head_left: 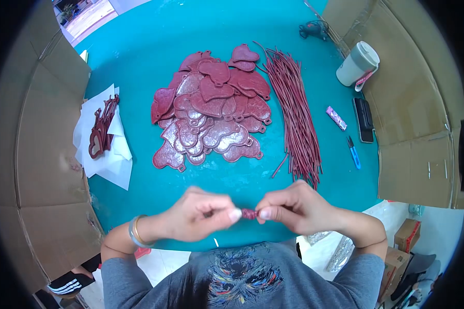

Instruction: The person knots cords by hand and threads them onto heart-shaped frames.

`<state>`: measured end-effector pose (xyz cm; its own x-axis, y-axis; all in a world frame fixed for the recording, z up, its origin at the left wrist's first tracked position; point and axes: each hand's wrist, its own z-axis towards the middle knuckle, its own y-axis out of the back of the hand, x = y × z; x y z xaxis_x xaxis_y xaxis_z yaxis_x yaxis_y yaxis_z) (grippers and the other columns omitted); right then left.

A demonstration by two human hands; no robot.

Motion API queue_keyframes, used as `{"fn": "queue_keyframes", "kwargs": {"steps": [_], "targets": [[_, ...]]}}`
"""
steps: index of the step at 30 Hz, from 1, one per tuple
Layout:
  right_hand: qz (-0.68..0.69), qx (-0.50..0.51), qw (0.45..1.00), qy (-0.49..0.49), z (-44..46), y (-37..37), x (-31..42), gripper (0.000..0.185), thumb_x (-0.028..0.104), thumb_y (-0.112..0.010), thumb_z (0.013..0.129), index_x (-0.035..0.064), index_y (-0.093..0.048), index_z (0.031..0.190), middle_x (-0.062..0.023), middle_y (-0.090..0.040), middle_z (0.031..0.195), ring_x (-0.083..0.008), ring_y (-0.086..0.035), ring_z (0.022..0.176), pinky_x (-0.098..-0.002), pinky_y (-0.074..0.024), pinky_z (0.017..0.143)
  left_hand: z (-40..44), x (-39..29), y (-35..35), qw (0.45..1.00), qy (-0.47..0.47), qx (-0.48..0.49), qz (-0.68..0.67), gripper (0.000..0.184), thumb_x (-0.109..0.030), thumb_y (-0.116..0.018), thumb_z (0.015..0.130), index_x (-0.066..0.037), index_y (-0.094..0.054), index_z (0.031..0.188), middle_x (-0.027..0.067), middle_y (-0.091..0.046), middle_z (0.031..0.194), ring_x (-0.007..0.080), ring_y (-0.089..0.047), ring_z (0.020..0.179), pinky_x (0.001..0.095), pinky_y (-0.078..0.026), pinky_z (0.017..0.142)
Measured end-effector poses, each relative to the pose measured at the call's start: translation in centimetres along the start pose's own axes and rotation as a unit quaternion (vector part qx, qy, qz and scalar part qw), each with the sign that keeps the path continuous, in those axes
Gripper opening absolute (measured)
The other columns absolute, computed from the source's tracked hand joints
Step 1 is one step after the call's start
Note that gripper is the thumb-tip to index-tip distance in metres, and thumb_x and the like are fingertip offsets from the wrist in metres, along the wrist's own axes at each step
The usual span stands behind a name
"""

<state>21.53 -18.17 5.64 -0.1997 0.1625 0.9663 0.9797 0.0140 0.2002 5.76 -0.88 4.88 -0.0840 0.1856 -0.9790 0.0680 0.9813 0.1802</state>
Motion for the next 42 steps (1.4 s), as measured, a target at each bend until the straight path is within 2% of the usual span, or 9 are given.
{"fn": "queue_keyframes", "kwargs": {"steps": [4,7,10,18,25,28,32,37,42], "targets": [[0.017,-0.035,0.999,-0.015,1.1,-0.2,-1.1,0.015,0.016,-0.054,0.087,0.0027,-0.06,0.082,-0.0079,-0.058,0.063,-0.017,-0.052,0.051,-0.0298,-0.0396,0.05,1.6,0.2,0.6,0.922,-0.202,-0.128,0.305,0.027,-0.029,-0.056,0.085,-0.002,-0.053,0.09,0.0077,-0.054,0.078,0.0203,-0.055,0.07,0.0293,-0.042,0.056],[-0.009,-0.015,0.999,-0.027,1.4,-0.7,-0.1,0.015,0.015,-0.053,0.088,0.0028,-0.058,0.081,-0.0097,-0.055,0.061,-0.0204,-0.053,0.051,-0.0314,-0.0396,0.049,2.0,-0.8,-0.5,0.769,-0.244,-0.045,0.59,0.03,-0.033,-0.054,0.083,-0.004,-0.051,0.089,0.0053,-0.048,0.076,0.018,-0.05,0.069,0.0286,-0.037,0.056],[-0.033,0.031,0.998,-0.048,0.7,-0.5,1.5,0.015,0.016,-0.051,0.088,0.0033,-0.056,0.081,-0.0118,-0.053,0.06,-0.0254,-0.054,0.051,-0.0338,-0.0398,0.048,0.8,-1.8,-0.6,0.717,-0.262,0.02,0.646,0.026,-0.033,-0.052,0.083,-0.007,-0.049,0.082,0.0018,-0.04,0.067,0.0146,-0.042,0.062,0.0262,-0.03,0.053],[-0.034,0.079,0.991,0.103,-2.9,-3.5,1.9,0.012,0.015,-0.051,0.087,0.004,-0.055,0.085,-0.013,-0.055,0.065,-0.0304,-0.055,0.056,-0.0395,-0.0425,0.047,-1.7,-1.3,-2.3,0.833,-0.368,0.06,0.41,0.02,-0.026,-0.056,0.073,-0.01,-0.044,0.069,0.0001,-0.031,0.063,0.0128,-0.037,0.057,0.0265,-0.027,0.052],[-0.09,0.006,0.988,0.124,-1.6,-1.9,0.7,0.011,0.009,-0.055,0.083,0.0017,-0.059,0.09,-0.0131,-0.06,0.073,-0.027,-0.06,0.06,-0.0339,-0.0456,0.048,-0.5,0.5,-0.9,0.812,-0.368,0.006,0.453,0.02,-0.027,-0.058,0.074,-0.01,-0.049,0.076,0.0012,-0.039,0.065,0.0145,-0.04,0.058,0.0282,-0.03,0.048],[-0.136,-0.139,0.979,0.057,1.0,-0.6,-0.2,0.009,0.008,-0.057,0.082,0.0006,-0.059,0.087,-0.0135,-0.06,0.068,-0.0263,-0.059,0.055,-0.0331,-0.0449,0.046,1.8,0.1,1.0,0.96,-0.09,-0.195,0.182,0.036,-0.027,-0.056,0.086,-0.002,-0.052,0.111,0.0126,-0.058,0.089,0.024,-0.057,0.072,0.0312,-0.047,0.064],[-0.181,-0.264,0.94,0.115,2.6,-1.0,-0.8,0.008,0.008,-0.059,0.081,0.0006,-0.059,0.085,-0.0129,-0.058,0.063,-0.026,-0.058,0.049,-0.0334,-0.0435,0.044,2.6,2.6,2.2,0.974,-0.053,-0.209,0.069,0.029,-0.031,-0.052,0.089,-0.002,-0.054,0.092,0.0112,-0.054,0.07,0.0196,-0.053,0.058,0.0296,-0.042,0.054],[-0.241,-0.246,0.929,0.136,3.1,-1.3,-0.8,0.009,0.009,-0.06,0.081,0.0012,-0.06,0.086,-0.0114,-0.06,0.063,-0.0263,-0.058,0.051,-0.035,-0.0436,0.044,3.4,1.0,2.1,0.964,-0.099,-0.184,0.165,0.032,-0.023,-0.051,0.089,0.0,-0.05,0.066,0.0077,-0.039,0.048,0.0143,-0.038,0.041,0.0312,-0.03,0.04],[-0.262,-0.225,0.929,0.13,3.1,-0.6,0.1,0.012,0.011,-0.061,0.079,0.0019,-0.06,0.086,-0.0122,-0.06,0.066,-0.028,-0.059,0.054,-0.0375,-0.0441,0.045,2.9,0.7,1.8,0.983,-0.025,-0.14,0.116,0.03,-0.019,-0.052,0.088,0.0,-0.05,0.065,0.0056,-0.038,0.048,0.0085,-0.034,0.044,0.029,-0.027,0.041]]}}
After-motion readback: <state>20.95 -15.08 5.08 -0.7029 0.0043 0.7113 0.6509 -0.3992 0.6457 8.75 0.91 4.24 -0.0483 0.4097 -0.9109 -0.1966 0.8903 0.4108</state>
